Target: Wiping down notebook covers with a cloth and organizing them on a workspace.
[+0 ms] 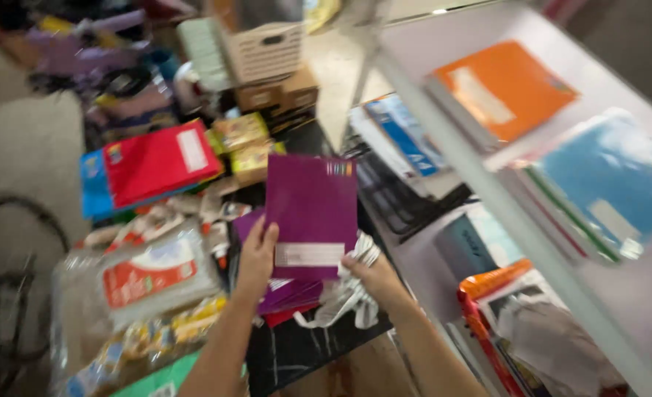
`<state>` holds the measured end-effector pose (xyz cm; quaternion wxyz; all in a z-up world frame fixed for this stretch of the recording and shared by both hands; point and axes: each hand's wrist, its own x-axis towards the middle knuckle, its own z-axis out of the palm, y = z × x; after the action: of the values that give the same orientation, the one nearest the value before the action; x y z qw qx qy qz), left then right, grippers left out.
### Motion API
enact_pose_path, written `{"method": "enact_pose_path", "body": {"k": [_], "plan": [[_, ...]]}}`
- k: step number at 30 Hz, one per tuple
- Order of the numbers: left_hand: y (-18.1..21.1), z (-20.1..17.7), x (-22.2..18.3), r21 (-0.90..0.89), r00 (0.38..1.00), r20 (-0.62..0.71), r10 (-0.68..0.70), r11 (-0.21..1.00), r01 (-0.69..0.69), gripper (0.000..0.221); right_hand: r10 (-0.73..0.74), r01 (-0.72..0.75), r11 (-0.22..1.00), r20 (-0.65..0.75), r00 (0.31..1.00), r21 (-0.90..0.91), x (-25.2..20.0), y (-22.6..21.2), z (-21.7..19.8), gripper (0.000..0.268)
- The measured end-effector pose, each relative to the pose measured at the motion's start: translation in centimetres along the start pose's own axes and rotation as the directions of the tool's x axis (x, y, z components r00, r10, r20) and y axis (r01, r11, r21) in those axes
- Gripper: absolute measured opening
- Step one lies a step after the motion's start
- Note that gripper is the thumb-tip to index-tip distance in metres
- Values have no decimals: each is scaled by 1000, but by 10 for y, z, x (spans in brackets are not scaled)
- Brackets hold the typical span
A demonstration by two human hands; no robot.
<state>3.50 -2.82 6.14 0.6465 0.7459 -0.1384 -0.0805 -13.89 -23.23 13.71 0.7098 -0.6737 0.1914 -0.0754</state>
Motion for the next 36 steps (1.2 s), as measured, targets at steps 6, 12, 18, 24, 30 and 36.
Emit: {"method": "enact_pose_path", "body": {"k": [6,12,18,24,30,36], "plan": [[214,46,70,-354,906,346,242,928,-113,51,-220,348,916,-476,851,198,16,-90,-79,25],[314,151,123,-484,884,349,309,868,-112,35,-481,665,722,-551,682,192,20,-207,-121,20],[297,251,177,-775,948,286,136,614,146,18,-247,552,778,-662,707,300,57,-230,-155,13],[239,322,228,-684,970,47,239,716,-143,13,-273,597,742,-675,685,305,94,-208,-173,9],[233,333,224,-363,971,-83,225,900,-240,20,-305,552,829,-756,579,88,77,-207,-155,22],[219,320,218,-347,952,-170,253,889,-299,34,-571,618,726,-765,299,-301,60,-199,-147,33]]}}
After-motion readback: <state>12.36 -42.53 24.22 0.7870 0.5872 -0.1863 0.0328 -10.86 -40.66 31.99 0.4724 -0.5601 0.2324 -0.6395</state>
